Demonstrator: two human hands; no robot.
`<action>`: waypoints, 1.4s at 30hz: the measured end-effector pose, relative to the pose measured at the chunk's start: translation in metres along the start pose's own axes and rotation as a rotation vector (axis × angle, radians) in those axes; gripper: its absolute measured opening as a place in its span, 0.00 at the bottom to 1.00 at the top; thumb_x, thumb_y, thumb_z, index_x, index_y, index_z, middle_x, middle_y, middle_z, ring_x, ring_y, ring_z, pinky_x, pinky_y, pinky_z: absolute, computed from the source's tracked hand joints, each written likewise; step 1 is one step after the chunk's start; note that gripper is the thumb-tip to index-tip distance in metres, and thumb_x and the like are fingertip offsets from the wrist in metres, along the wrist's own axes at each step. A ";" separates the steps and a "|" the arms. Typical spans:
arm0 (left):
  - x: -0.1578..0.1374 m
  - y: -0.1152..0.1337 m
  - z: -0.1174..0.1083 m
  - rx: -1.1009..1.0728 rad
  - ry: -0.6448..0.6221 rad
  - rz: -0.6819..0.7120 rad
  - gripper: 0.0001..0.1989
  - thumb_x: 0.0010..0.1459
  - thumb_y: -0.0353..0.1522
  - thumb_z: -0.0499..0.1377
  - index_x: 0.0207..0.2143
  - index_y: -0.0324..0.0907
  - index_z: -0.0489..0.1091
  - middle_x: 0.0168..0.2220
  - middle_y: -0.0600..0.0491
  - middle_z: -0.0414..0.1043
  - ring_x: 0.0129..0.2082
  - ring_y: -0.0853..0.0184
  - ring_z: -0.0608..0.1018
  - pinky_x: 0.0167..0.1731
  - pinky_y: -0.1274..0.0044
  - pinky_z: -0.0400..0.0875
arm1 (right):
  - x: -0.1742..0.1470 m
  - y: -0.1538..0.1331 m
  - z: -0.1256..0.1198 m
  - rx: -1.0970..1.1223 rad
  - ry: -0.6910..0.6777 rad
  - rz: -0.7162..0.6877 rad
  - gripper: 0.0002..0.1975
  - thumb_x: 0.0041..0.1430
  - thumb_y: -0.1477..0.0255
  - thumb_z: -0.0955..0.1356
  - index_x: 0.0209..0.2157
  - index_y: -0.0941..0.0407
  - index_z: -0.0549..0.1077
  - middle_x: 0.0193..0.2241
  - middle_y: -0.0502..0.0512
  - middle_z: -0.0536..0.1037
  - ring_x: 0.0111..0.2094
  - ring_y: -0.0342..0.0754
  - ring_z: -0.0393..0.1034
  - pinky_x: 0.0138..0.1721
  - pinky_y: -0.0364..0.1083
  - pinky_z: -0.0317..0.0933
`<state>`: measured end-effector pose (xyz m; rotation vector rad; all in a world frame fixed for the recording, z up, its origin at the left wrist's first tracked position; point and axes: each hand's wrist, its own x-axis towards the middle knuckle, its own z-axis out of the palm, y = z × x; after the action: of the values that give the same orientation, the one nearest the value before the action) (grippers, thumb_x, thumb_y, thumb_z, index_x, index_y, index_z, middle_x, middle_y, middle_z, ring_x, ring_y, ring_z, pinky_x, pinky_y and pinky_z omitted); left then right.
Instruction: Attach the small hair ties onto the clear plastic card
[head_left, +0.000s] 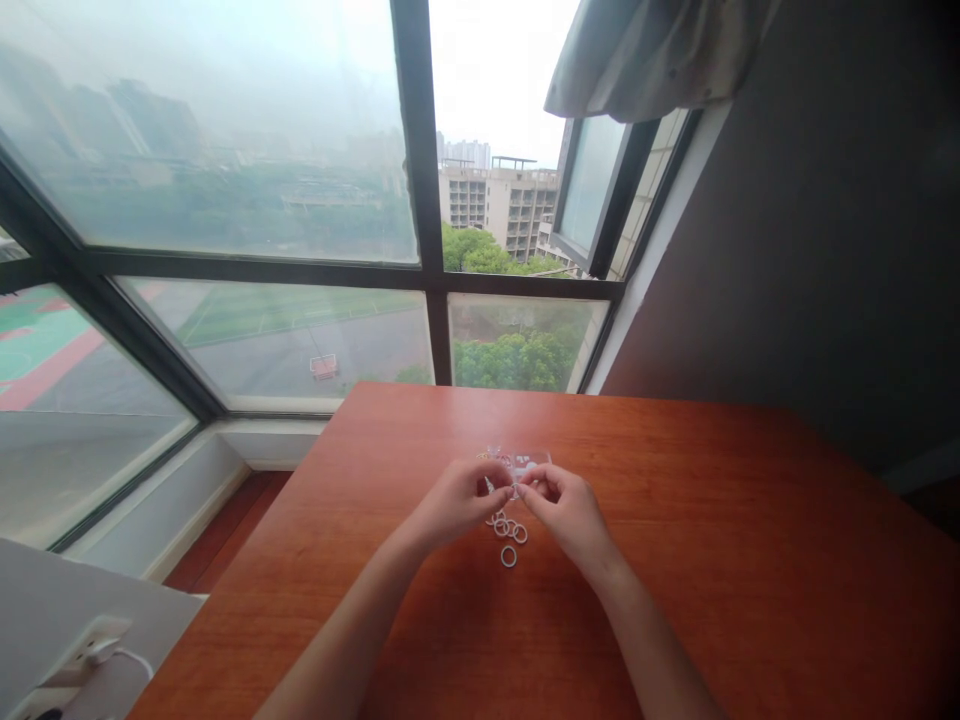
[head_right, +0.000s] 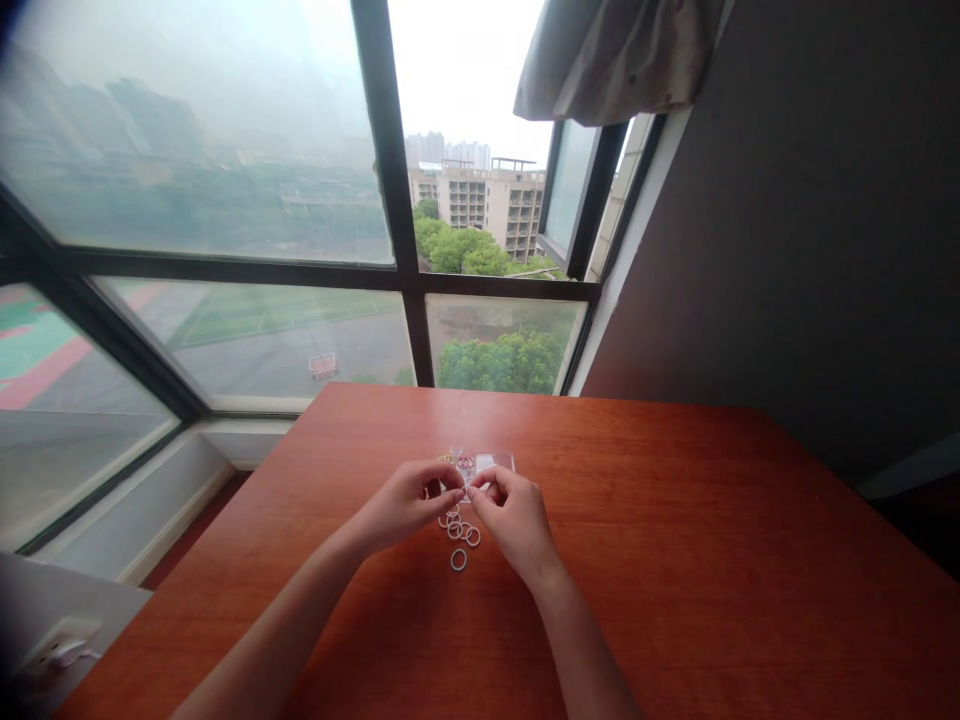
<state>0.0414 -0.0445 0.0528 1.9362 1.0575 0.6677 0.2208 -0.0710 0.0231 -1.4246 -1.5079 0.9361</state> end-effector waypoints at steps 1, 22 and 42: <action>0.000 -0.001 -0.001 0.021 0.016 0.000 0.11 0.58 0.36 0.57 0.30 0.38 0.74 0.24 0.54 0.71 0.24 0.72 0.69 0.25 0.82 0.61 | 0.000 0.000 -0.001 0.003 0.000 0.000 0.12 0.53 0.62 0.68 0.30 0.57 0.74 0.17 0.45 0.62 0.21 0.41 0.56 0.23 0.40 0.52; -0.001 -0.019 -0.027 0.402 0.217 -0.057 0.08 0.55 0.31 0.56 0.32 0.41 0.75 0.32 0.52 0.77 0.29 0.68 0.74 0.29 0.79 0.63 | -0.008 -0.011 -0.009 -0.134 -0.238 -0.022 0.07 0.52 0.71 0.67 0.29 0.57 0.77 0.20 0.47 0.72 0.23 0.41 0.62 0.25 0.39 0.53; -0.001 -0.013 -0.024 0.352 0.190 -0.016 0.08 0.55 0.31 0.55 0.31 0.41 0.75 0.30 0.52 0.76 0.28 0.69 0.73 0.28 0.79 0.63 | -0.018 -0.016 0.000 -0.560 -0.321 -0.134 0.06 0.49 0.76 0.66 0.25 0.53 0.75 0.23 0.48 0.76 0.24 0.41 0.66 0.26 0.40 0.47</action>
<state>0.0176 -0.0315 0.0542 2.1914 1.3820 0.7038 0.2145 -0.0897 0.0365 -1.5753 -2.2019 0.7099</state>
